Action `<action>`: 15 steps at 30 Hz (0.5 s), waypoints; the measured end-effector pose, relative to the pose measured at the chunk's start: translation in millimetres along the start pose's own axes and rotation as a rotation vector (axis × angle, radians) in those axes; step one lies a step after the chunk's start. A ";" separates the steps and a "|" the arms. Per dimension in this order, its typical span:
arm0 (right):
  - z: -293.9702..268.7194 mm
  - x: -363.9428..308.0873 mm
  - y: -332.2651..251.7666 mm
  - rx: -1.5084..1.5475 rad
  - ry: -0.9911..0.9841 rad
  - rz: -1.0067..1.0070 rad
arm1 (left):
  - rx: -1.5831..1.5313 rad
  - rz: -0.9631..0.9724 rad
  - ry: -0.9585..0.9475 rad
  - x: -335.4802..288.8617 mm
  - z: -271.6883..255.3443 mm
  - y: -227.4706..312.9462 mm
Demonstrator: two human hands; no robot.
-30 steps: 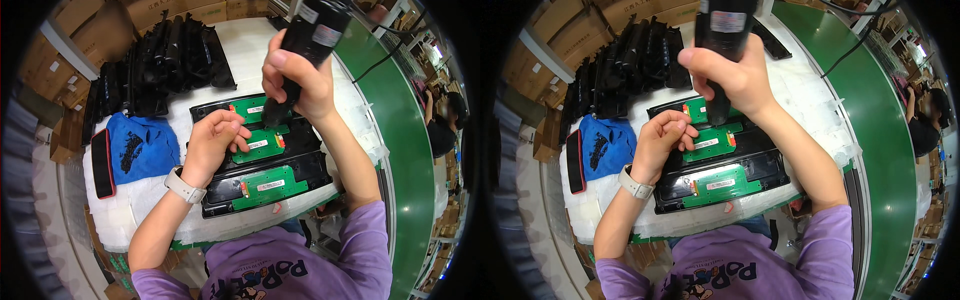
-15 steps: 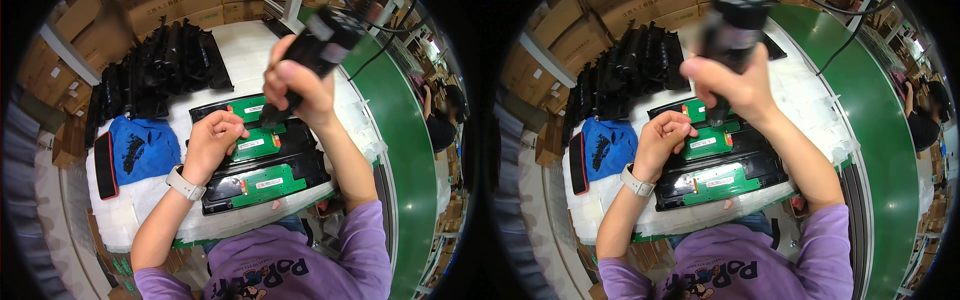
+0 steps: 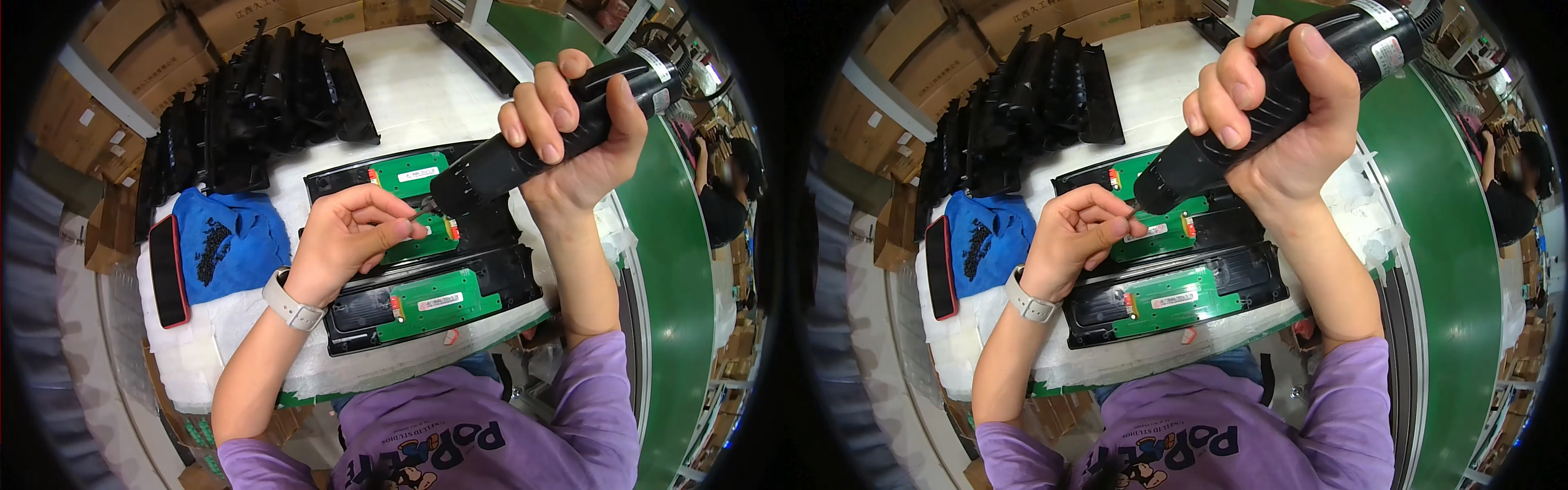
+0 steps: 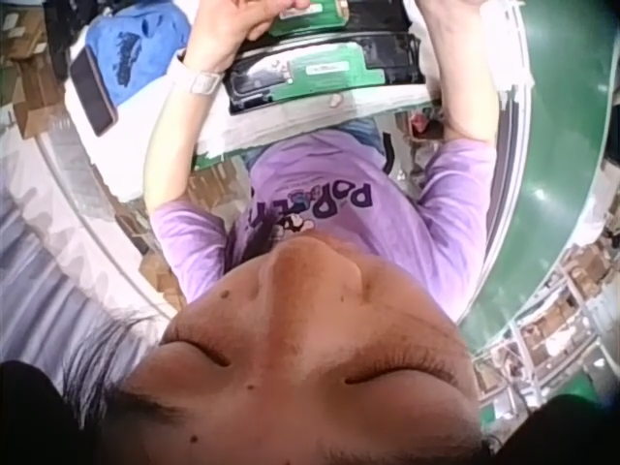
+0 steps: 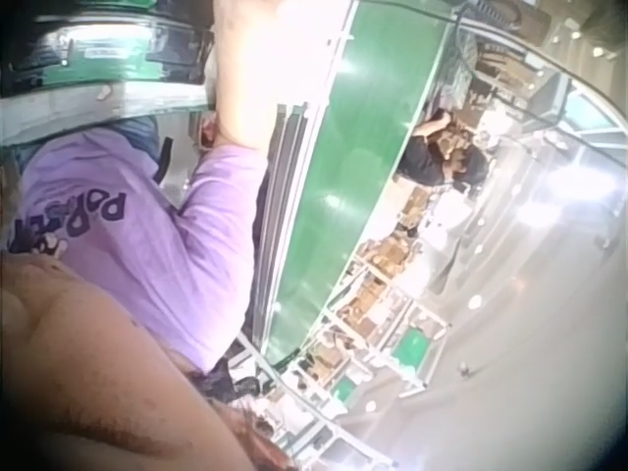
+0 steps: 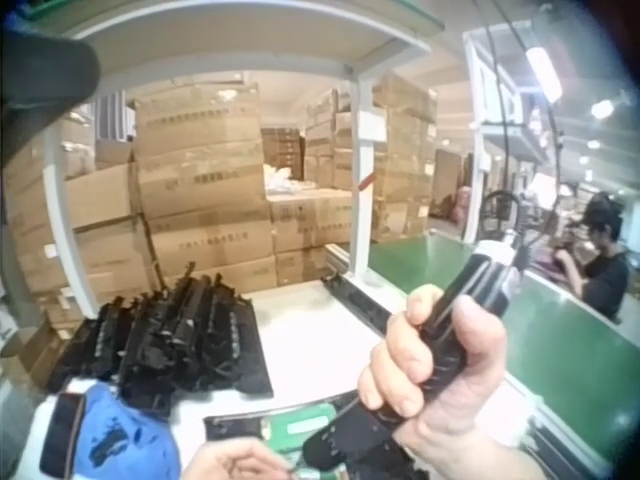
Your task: Assembling electronic components onto toner cartridges using an electric screwdriver.
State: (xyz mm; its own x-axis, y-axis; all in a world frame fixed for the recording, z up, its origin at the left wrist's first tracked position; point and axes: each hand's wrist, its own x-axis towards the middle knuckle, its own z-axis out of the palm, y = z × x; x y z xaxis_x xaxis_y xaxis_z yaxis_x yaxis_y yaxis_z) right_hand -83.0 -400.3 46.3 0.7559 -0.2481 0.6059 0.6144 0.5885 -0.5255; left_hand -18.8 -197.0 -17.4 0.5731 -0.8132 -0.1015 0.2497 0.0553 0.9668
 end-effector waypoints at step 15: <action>1.0 -2.6 0.5 0.028 -0.117 0.073 | -0.094 -0.078 -0.158 -2.1 -3.9 3.6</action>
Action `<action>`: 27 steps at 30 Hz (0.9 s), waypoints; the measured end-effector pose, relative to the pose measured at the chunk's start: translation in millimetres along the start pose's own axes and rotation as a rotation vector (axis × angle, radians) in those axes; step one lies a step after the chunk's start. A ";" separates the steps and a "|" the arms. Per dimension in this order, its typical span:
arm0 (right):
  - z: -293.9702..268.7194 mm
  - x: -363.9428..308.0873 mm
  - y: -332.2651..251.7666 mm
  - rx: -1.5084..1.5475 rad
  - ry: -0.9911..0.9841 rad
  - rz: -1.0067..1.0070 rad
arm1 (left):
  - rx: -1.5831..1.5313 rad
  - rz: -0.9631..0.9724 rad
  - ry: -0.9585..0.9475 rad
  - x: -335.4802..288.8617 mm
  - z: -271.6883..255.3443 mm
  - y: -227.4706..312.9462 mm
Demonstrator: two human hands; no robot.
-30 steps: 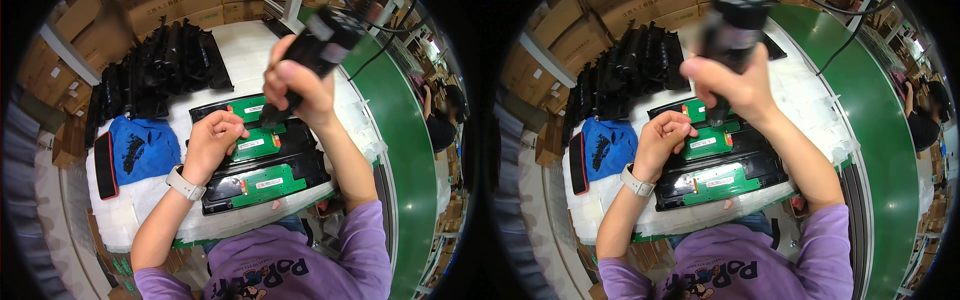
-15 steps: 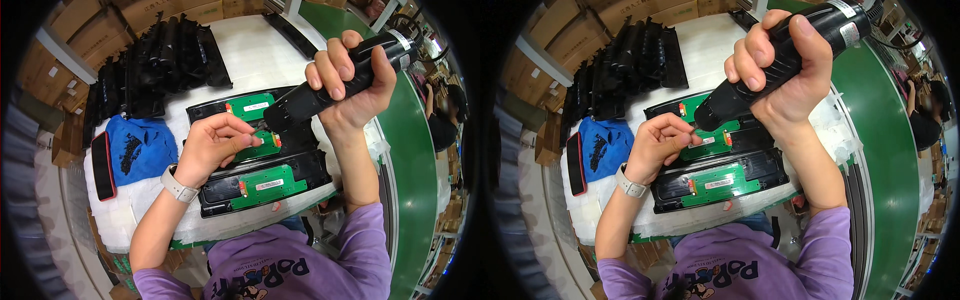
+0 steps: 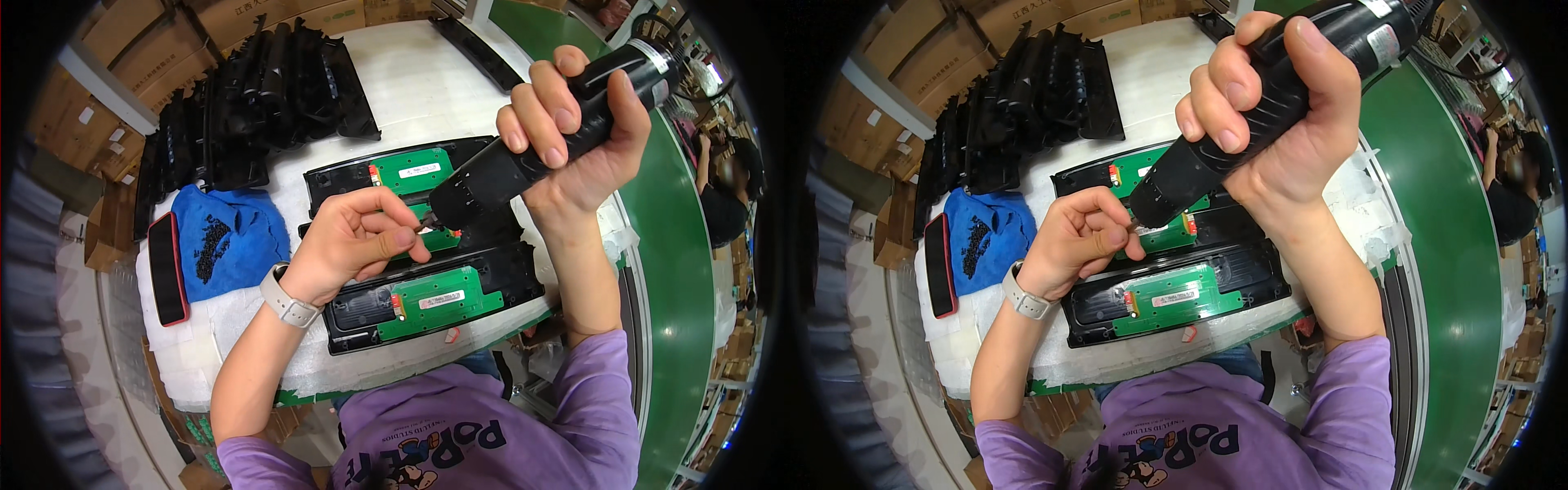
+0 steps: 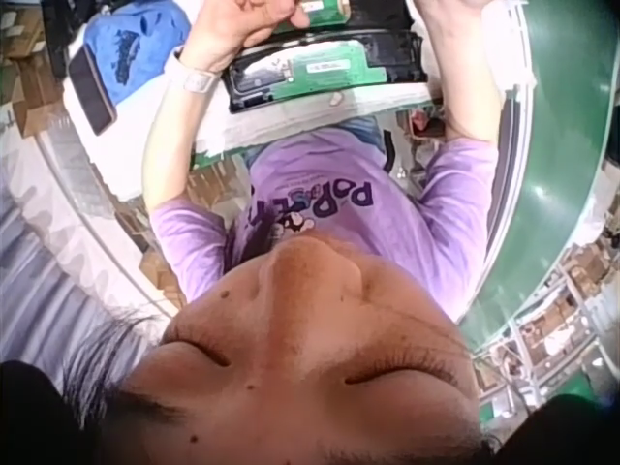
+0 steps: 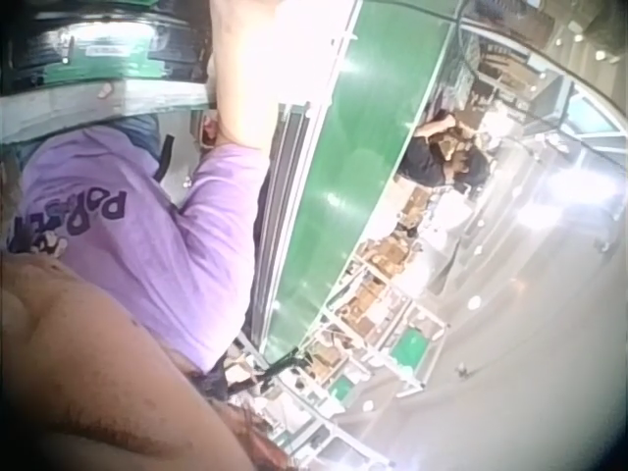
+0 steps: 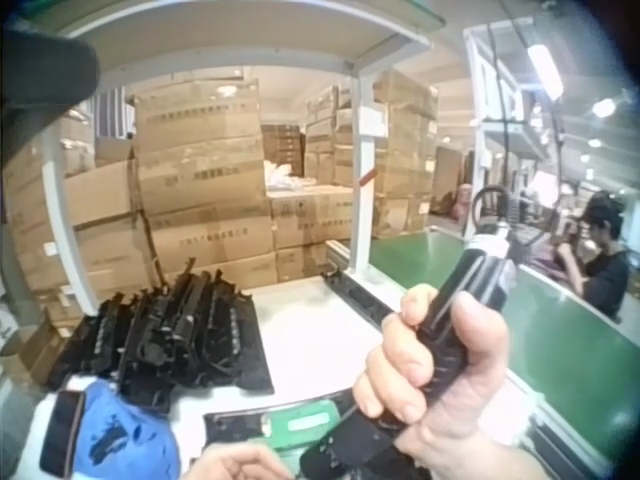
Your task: Assembling electronic components onto toner cartridges using an electric screwdriver.
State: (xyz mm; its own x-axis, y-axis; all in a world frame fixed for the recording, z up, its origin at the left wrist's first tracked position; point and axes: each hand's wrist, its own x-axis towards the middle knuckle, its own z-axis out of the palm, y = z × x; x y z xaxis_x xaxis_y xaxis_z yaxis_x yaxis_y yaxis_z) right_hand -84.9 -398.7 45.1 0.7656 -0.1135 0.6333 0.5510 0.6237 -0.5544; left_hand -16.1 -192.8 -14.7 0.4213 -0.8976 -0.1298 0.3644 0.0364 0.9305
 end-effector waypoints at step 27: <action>19.5 5.8 32.6 -0.699 0.076 0.198 | 0.065 0.107 0.338 11.0 -3.4 -13.8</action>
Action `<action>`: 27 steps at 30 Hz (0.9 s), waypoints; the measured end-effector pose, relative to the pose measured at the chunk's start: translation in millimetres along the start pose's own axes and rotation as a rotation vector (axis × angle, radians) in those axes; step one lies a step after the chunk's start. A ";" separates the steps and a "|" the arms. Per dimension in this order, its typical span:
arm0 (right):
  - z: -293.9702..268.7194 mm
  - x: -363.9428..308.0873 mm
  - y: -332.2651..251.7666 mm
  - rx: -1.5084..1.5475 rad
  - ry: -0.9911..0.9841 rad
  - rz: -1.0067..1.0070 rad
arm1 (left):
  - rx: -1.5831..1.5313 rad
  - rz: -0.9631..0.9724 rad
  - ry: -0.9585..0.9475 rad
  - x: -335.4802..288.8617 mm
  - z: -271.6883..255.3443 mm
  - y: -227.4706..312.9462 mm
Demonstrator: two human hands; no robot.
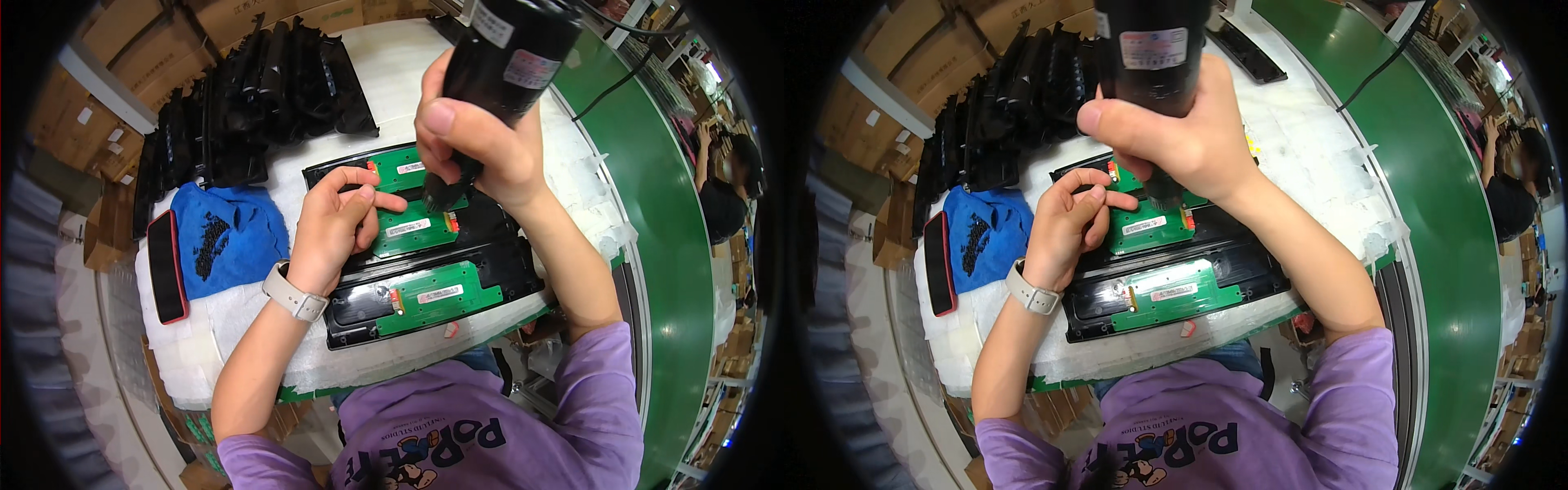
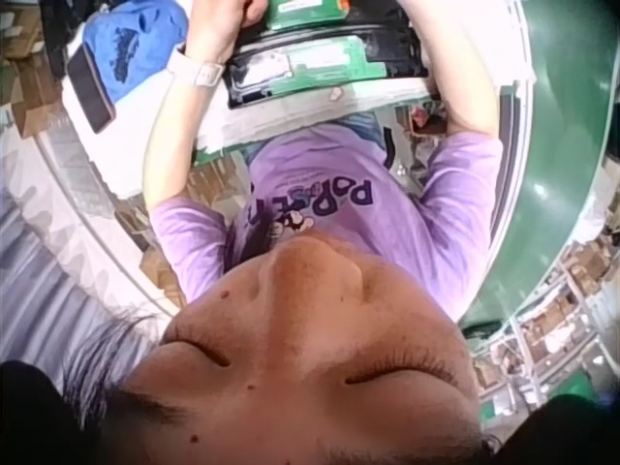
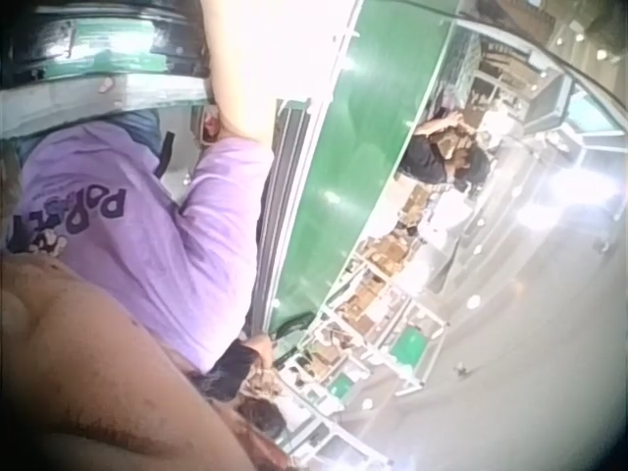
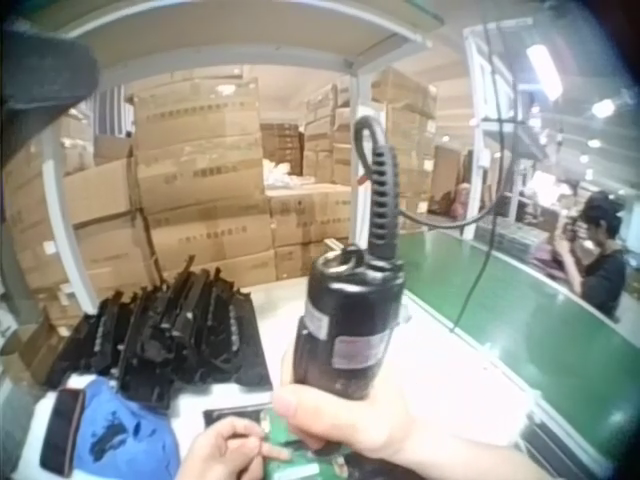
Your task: Assembling electronic components onto toner cartridges using an electric screwdriver.
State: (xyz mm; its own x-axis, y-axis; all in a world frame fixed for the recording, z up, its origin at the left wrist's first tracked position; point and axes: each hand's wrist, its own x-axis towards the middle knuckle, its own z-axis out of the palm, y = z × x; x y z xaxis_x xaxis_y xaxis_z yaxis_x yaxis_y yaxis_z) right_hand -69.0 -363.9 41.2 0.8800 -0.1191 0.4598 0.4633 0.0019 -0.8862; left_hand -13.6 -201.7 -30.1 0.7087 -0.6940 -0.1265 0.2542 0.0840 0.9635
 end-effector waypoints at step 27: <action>-5.1 -20.4 -4.9 0.576 -0.098 -0.225 | -0.600 -0.206 -0.168 -9.8 11.8 4.9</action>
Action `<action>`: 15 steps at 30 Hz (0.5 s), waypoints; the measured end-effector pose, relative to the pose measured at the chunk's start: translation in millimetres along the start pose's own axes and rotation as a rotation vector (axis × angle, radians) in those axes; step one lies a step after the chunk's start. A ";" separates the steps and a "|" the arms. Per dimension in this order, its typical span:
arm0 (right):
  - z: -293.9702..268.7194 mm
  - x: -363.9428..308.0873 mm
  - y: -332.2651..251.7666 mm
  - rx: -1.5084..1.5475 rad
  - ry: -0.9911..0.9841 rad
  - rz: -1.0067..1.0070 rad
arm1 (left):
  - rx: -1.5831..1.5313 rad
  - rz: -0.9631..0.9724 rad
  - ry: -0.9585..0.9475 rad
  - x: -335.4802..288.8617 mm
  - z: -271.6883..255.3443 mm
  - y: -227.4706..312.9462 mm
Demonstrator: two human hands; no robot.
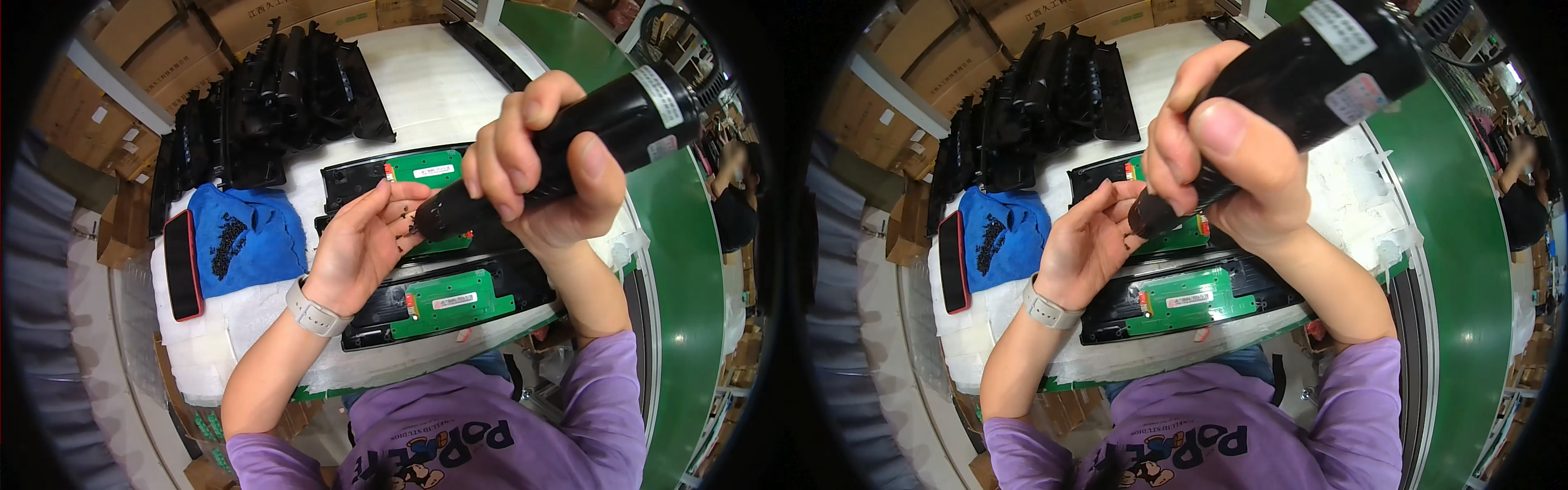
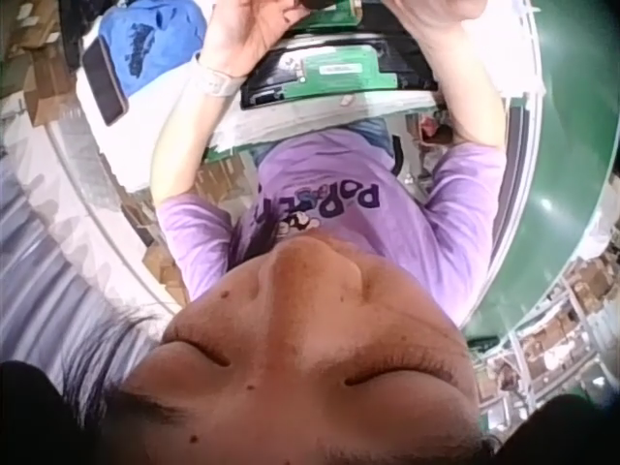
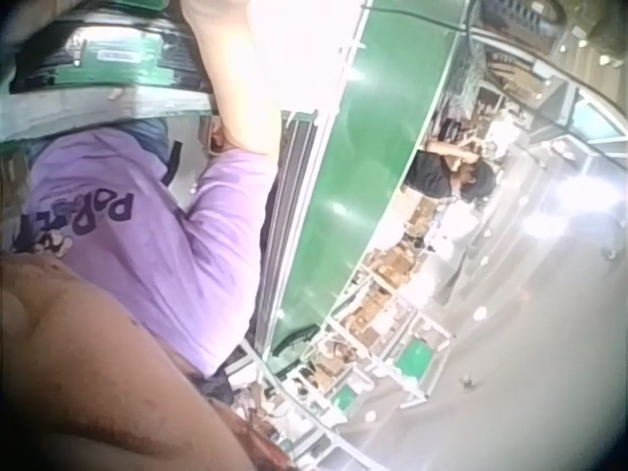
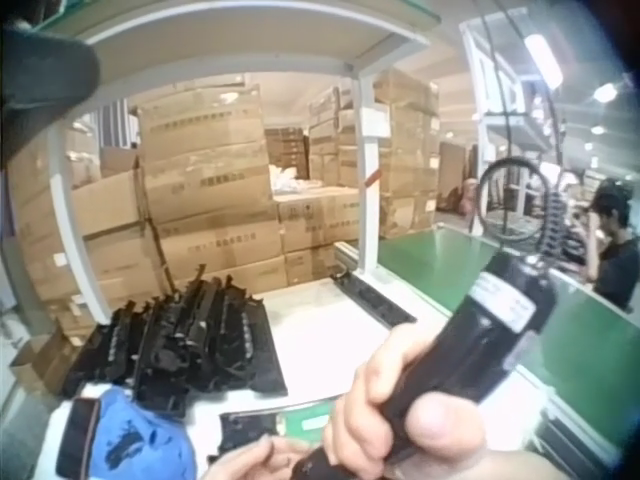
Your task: Assembling electronic components onto toner cartridges using an electric screwdriver.
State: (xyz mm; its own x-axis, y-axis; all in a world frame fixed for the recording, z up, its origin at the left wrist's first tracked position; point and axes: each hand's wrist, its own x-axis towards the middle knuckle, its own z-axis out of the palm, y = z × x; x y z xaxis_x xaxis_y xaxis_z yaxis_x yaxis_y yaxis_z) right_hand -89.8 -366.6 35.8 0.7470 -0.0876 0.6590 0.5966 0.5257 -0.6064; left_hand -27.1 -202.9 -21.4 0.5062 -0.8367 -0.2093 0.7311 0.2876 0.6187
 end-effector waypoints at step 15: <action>-17.9 11.0 -20.3 0.038 0.043 -0.128 | 0.269 -0.050 -0.014 -5.1 1.5 3.0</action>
State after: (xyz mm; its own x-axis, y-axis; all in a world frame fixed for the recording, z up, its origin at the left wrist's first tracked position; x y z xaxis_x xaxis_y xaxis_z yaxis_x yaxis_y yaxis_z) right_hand -88.4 -393.4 47.4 0.6777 -0.1917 0.7099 0.6770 0.5396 -0.5005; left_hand -28.2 -198.5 -17.3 0.4649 -0.8535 -0.2353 0.6063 0.1132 0.7872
